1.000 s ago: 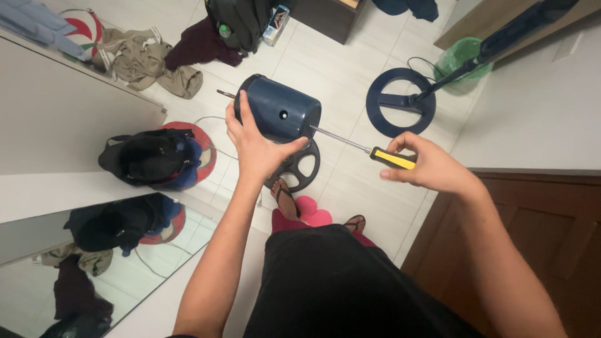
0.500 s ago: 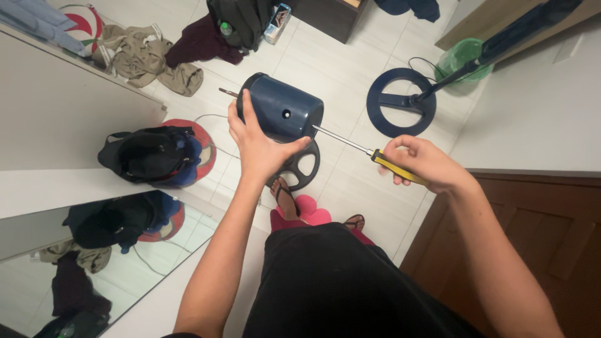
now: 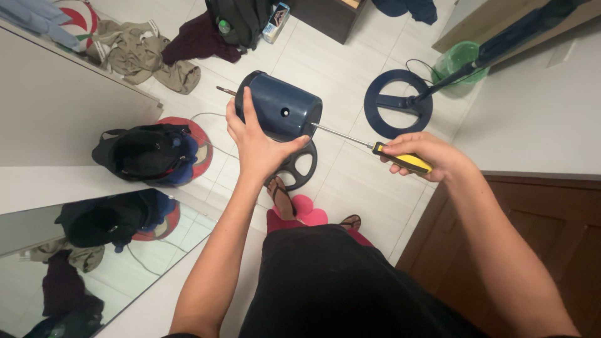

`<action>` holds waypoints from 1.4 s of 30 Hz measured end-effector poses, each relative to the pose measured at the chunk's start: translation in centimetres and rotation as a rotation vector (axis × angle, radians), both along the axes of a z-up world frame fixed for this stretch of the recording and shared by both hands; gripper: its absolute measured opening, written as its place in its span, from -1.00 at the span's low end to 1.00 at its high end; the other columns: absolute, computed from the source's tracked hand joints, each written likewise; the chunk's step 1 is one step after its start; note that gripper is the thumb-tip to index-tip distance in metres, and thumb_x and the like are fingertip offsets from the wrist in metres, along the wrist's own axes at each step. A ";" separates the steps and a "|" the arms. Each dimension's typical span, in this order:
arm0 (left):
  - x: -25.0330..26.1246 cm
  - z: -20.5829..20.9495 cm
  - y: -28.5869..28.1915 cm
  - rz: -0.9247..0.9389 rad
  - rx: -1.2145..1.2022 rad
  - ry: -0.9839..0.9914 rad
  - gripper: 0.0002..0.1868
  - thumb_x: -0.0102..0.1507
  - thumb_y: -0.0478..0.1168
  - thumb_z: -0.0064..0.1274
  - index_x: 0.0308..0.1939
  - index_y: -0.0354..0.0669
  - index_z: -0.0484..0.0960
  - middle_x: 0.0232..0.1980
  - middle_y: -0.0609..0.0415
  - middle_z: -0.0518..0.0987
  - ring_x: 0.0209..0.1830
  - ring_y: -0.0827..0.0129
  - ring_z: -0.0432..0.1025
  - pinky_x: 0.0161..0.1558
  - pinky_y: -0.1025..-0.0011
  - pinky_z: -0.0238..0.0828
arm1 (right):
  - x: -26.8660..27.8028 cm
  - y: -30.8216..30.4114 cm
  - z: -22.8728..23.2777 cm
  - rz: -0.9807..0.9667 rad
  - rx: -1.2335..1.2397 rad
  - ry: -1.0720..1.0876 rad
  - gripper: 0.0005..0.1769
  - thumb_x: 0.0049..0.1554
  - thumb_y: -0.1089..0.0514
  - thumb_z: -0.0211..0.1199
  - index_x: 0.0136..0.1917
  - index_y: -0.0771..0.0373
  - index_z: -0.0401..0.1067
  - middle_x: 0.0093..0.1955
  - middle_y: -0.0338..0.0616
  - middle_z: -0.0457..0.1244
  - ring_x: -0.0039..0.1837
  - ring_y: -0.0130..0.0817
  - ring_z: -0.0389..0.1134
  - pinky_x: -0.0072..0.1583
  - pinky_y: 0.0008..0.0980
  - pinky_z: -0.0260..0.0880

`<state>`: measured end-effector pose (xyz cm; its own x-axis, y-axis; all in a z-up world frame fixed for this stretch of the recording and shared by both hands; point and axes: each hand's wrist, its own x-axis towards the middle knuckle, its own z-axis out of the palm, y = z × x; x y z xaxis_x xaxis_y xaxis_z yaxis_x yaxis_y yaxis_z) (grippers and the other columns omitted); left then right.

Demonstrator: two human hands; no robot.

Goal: The person uses a screwdriver to loosen and remove screws from the blue plastic housing of an electric fan. They repeatedly insert the screwdriver into screw slots, turn it, and reposition the housing while working in a room with tiled flooring and a mirror.

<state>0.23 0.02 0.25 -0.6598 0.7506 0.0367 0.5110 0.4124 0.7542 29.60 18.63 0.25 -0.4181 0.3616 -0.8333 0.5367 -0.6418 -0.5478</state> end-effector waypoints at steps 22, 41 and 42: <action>-0.2 0.0 -0.3 -0.014 0.019 -0.049 0.59 -0.27 0.11 0.62 0.61 -0.07 -0.16 0.54 -0.45 -0.14 0.51 -0.41 -0.10 0.43 -0.17 0.03 | -2.6 -5.9 7.8 0.698 1.488 -0.193 -0.58 0.12 -0.13 0.32 0.10 0.19 0.57 -0.04 -0.19 0.41 -0.15 -0.11 0.43 -0.15 -0.21 0.43; -2.9 -1.0 -1.0 -0.155 0.043 -0.021 0.59 -0.27 0.14 0.63 0.61 0.01 -0.16 0.54 -0.42 -0.14 0.50 -0.42 -0.10 0.42 -0.19 0.03 | -1.7 -1.2 0.5 0.209 -0.203 0.005 -0.53 0.25 -0.11 0.11 0.06 0.41 0.36 -0.16 0.08 0.39 -0.37 -0.42 0.23 -0.32 -0.43 0.30; -2.9 -1.0 -1.0 -0.159 0.045 -0.029 0.59 -0.27 0.14 0.63 0.61 0.01 -0.16 0.54 -0.42 -0.15 0.50 -0.43 -0.11 0.42 -0.19 0.03 | -1.7 -1.7 1.2 0.280 -0.113 0.051 -0.57 0.21 -0.06 0.17 0.08 0.40 0.37 -0.10 0.03 0.39 -0.33 -0.44 0.26 -0.29 -0.44 0.33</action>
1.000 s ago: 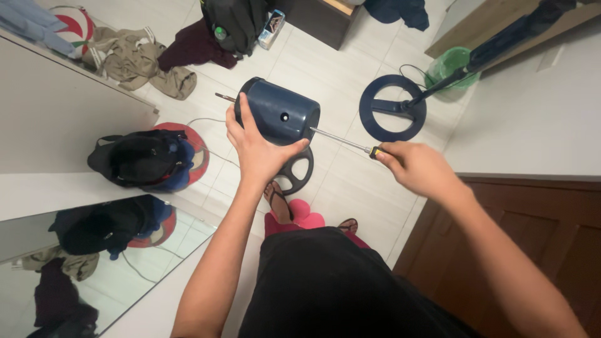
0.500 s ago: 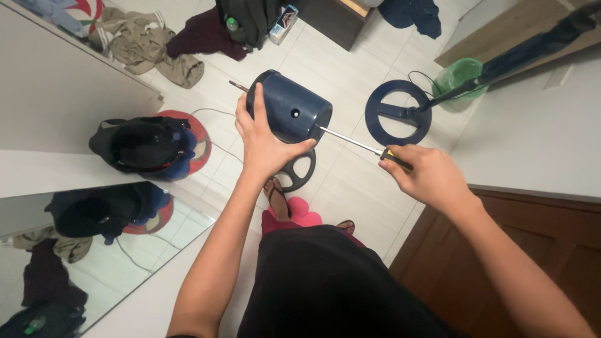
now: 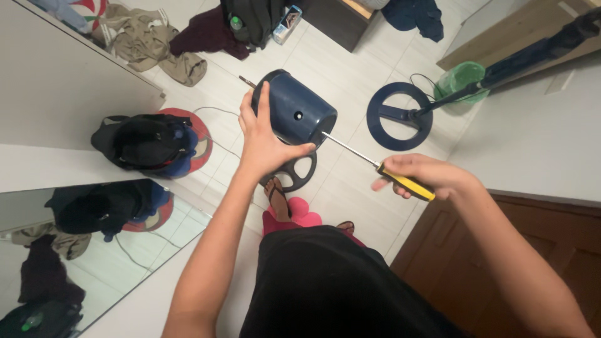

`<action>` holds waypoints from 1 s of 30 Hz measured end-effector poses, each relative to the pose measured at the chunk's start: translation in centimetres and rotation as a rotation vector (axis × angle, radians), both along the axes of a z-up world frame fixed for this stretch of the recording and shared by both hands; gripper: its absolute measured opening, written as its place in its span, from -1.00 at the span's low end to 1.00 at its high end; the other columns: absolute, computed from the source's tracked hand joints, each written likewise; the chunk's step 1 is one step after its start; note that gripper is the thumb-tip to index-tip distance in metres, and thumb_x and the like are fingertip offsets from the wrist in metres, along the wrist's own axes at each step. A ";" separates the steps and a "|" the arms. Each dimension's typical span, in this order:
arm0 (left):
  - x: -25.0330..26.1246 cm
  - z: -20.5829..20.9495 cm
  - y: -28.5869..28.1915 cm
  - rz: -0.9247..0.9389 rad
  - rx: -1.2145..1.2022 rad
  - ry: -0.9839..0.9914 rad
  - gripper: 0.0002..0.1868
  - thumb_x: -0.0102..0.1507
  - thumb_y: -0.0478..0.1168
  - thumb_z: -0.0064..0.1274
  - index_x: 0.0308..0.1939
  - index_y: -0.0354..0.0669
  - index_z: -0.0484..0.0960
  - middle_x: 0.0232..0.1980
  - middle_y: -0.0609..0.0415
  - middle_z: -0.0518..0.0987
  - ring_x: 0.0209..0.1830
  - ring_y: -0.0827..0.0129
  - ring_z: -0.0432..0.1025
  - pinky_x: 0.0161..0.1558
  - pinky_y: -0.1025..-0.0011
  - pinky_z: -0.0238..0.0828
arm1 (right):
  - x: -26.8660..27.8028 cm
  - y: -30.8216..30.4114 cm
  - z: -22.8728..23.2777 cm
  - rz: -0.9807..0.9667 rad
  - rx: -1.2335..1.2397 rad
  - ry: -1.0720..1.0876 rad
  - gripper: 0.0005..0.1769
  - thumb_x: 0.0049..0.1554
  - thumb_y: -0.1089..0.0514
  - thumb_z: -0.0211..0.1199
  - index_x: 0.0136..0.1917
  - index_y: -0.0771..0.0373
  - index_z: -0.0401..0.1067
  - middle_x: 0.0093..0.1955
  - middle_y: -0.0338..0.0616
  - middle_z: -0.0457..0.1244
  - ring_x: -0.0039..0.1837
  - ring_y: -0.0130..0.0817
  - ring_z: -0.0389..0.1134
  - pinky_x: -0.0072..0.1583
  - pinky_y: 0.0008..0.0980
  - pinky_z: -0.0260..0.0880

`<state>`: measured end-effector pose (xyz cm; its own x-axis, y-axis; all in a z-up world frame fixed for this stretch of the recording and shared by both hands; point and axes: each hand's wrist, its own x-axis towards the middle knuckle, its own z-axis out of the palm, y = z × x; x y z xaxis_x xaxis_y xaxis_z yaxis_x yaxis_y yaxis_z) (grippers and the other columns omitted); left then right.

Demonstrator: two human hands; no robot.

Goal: The person uses a screwdriver to loosen and remove screws from the blue plastic housing of an electric fan. They repeatedly insert the screwdriver into screw slots, turn it, and reposition the housing while working in a room with tiled flooring and a mirror.

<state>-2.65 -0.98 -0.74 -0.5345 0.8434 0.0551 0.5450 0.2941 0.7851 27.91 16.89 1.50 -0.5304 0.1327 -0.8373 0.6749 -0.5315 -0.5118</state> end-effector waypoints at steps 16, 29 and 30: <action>-0.1 0.2 0.1 0.003 -0.002 0.008 0.61 -0.28 0.12 0.65 0.62 -0.02 -0.17 0.54 -0.41 -0.13 0.50 -0.40 -0.09 0.44 -0.17 0.02 | -1.6 -4.3 3.8 0.104 0.393 -0.043 -0.46 0.32 -0.10 0.06 0.03 0.44 0.59 -0.29 -0.10 0.38 -0.29 -0.40 0.35 -0.20 -0.40 0.40; 0.4 0.3 0.5 0.002 -0.003 -0.003 0.59 -0.27 0.13 0.64 0.61 -0.03 -0.16 0.54 -0.39 -0.11 0.52 -0.39 -0.10 0.44 -0.16 0.03 | -0.2 -5.2 3.1 0.127 0.581 -0.066 -0.49 0.11 -0.03 0.37 0.21 0.36 0.54 -0.19 -0.02 0.45 -0.20 -0.43 0.47 -0.09 -0.46 0.46; 0.4 0.4 0.5 0.004 -0.005 0.001 0.59 -0.28 0.13 0.64 0.61 -0.04 -0.15 0.54 -0.39 -0.11 0.53 -0.38 -0.10 0.45 -0.16 0.02 | -0.3 -5.3 3.2 0.160 0.655 -0.072 -0.50 0.13 -0.03 0.34 0.24 0.31 0.53 -0.17 -0.02 0.45 -0.17 -0.43 0.46 -0.08 -0.45 0.45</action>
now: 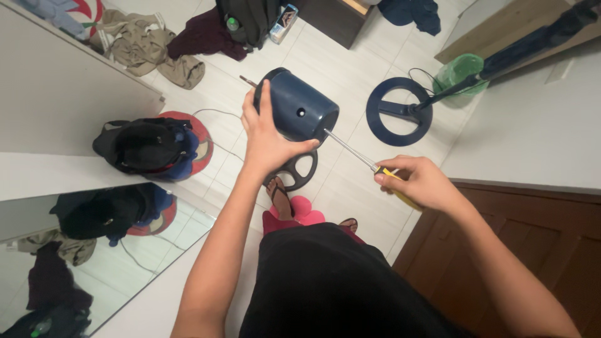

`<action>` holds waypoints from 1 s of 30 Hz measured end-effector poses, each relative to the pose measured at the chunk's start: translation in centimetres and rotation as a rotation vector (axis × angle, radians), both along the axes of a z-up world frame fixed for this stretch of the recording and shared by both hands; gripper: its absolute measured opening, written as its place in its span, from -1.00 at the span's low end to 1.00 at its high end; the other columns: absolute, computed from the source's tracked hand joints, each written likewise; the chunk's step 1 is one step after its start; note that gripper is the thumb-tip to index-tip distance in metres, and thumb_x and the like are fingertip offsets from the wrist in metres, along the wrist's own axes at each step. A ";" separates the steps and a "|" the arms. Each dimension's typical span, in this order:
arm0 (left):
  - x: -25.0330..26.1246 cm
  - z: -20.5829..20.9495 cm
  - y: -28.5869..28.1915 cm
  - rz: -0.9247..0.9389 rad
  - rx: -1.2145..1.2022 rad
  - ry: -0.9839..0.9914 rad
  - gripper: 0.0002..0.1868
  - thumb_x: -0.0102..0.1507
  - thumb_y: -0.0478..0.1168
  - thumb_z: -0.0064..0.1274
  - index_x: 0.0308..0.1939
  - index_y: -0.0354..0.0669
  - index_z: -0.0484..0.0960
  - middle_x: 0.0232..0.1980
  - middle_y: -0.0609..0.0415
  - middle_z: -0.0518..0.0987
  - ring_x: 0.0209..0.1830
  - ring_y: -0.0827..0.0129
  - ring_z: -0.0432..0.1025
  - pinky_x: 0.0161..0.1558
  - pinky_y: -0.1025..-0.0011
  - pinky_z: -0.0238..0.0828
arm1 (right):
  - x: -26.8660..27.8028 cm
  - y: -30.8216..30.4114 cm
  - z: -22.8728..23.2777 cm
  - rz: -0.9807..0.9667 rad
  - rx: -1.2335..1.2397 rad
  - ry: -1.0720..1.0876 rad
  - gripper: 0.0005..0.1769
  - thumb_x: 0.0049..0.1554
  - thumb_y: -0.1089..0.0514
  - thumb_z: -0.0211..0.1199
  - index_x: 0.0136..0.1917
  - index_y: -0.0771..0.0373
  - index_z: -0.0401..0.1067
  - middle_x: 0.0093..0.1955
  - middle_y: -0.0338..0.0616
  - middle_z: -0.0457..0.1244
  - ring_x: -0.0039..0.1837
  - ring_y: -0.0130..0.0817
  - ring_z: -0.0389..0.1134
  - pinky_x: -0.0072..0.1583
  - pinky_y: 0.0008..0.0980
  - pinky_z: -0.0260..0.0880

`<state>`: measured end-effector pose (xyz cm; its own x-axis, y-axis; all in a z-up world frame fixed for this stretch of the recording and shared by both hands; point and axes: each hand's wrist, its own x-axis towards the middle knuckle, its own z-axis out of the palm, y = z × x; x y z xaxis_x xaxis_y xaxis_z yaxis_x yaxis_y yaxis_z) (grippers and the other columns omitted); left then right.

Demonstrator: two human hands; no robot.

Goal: The person uses a screwdriver to loosen and remove screws from the blue plastic housing of an electric fan. They repeatedly insert the screwdriver into screw slots, turn it, and reposition the housing while working in a room with tiled flooring and a mirror.

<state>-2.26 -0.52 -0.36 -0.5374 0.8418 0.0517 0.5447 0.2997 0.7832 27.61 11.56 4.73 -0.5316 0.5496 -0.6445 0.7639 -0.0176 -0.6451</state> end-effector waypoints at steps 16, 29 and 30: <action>0.2 0.4 0.0 0.015 -0.024 -0.056 0.59 -0.28 0.09 0.64 0.61 -0.04 -0.15 0.55 -0.37 -0.13 0.53 -0.36 -0.13 0.43 -0.14 0.05 | -2.1 0.1 1.8 -0.093 -0.141 0.117 -0.62 0.27 0.01 0.08 0.14 0.38 0.44 -0.09 -0.14 0.43 -0.26 -0.47 0.34 -0.17 -0.39 0.45; 0.5 -0.1 -0.2 0.004 0.010 0.050 0.59 -0.26 0.16 0.65 0.62 -0.02 -0.15 0.53 -0.42 -0.14 0.51 -0.39 -0.10 0.43 -0.18 0.01 | -1.3 2.2 -1.1 -0.227 -0.536 0.104 -0.62 0.24 0.11 0.13 0.18 0.43 0.49 -0.12 -0.09 0.36 -0.32 -0.49 0.29 -0.26 -0.46 0.35; 0.4 -0.2 -0.2 0.001 0.024 0.071 0.59 -0.25 0.16 0.65 0.62 -0.01 -0.14 0.53 -0.43 -0.14 0.50 -0.39 -0.10 0.44 -0.19 0.00 | -0.9 3.2 -2.0 -0.313 -0.770 0.197 -0.62 0.27 0.12 0.08 0.19 0.48 0.43 -0.13 -0.06 0.32 -0.35 -0.51 0.25 -0.30 -0.50 0.32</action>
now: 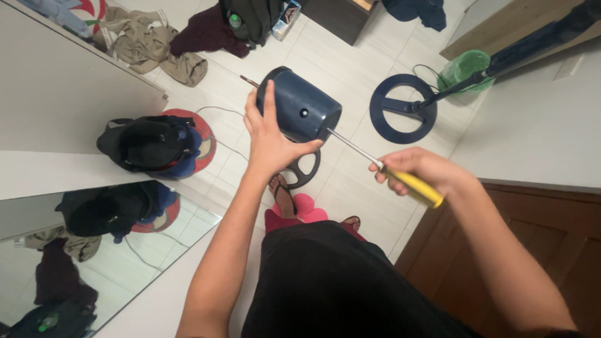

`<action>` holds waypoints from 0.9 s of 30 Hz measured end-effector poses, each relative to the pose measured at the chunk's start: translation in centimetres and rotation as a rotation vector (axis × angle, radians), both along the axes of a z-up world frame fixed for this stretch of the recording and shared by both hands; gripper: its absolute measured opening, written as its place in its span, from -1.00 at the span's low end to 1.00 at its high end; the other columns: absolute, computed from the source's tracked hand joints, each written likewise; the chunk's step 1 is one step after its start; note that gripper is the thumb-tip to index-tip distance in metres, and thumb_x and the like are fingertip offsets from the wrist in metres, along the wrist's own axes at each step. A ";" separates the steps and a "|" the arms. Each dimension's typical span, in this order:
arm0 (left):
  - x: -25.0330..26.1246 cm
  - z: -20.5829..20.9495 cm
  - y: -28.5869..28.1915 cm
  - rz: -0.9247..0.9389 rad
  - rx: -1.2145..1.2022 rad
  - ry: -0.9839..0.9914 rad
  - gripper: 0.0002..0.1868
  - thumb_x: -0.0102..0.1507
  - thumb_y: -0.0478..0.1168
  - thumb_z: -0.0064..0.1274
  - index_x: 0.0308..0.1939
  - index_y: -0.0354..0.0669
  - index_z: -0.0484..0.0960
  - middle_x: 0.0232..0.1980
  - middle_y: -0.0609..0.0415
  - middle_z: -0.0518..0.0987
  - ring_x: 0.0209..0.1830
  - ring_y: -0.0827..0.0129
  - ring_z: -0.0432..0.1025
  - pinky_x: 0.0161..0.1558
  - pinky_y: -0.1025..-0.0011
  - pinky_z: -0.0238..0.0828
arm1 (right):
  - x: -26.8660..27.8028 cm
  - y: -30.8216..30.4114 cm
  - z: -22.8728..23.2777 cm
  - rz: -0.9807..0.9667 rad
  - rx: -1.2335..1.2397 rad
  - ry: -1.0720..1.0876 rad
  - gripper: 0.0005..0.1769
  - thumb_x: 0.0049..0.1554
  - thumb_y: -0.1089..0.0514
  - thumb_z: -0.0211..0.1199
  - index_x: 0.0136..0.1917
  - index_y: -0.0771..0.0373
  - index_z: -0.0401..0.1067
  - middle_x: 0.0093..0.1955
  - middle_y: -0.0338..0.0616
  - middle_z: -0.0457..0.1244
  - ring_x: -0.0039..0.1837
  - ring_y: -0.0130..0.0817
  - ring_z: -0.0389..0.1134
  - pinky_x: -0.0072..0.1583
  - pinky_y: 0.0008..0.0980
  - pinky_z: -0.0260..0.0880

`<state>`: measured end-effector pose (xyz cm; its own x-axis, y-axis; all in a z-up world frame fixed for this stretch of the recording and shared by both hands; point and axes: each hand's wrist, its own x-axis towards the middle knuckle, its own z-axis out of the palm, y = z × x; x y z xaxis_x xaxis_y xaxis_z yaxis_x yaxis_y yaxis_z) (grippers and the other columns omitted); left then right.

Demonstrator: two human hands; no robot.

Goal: The person uses a screwdriver to loosen and remove screws from the blue plastic housing of an electric fan. They repeatedly insert the screwdriver into screw slots, turn it, and reposition the housing while working in a room with tiled flooring and a mirror.

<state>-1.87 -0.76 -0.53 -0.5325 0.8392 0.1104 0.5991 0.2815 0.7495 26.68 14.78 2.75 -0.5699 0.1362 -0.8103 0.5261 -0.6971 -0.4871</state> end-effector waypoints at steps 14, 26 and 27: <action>0.6 0.3 0.5 0.034 -0.032 -0.106 0.59 -0.29 0.11 0.63 0.60 -0.09 -0.14 0.55 -0.40 -0.13 0.52 -0.39 -0.11 0.41 -0.16 0.07 | 2.7 -1.1 -4.0 -0.342 -0.449 0.282 -0.54 0.36 0.10 -0.11 0.32 0.57 0.17 -0.15 0.00 0.19 -0.43 -0.53 0.15 -0.41 -0.58 0.22; 0.2 0.3 0.1 0.027 -0.022 -0.080 0.59 -0.26 0.12 0.65 0.60 -0.15 -0.13 0.57 -0.39 -0.10 0.52 -0.38 -0.05 0.43 -0.14 0.08 | 2.9 -2.1 -4.0 -0.325 -0.436 0.294 -0.55 0.36 0.09 -0.08 0.30 0.55 0.20 -0.18 -0.02 0.19 -0.45 -0.53 0.16 -0.44 -0.59 0.19; 0.2 0.2 0.1 0.028 -0.023 -0.088 0.59 -0.26 0.12 0.64 0.61 -0.15 -0.13 0.57 -0.39 -0.11 0.52 -0.38 -0.04 0.43 -0.13 0.09 | 3.1 -2.2 -4.1 -0.318 -0.437 0.307 -0.55 0.37 0.09 -0.09 0.30 0.55 0.20 -0.18 -0.01 0.20 -0.45 -0.52 0.16 -0.43 -0.58 0.20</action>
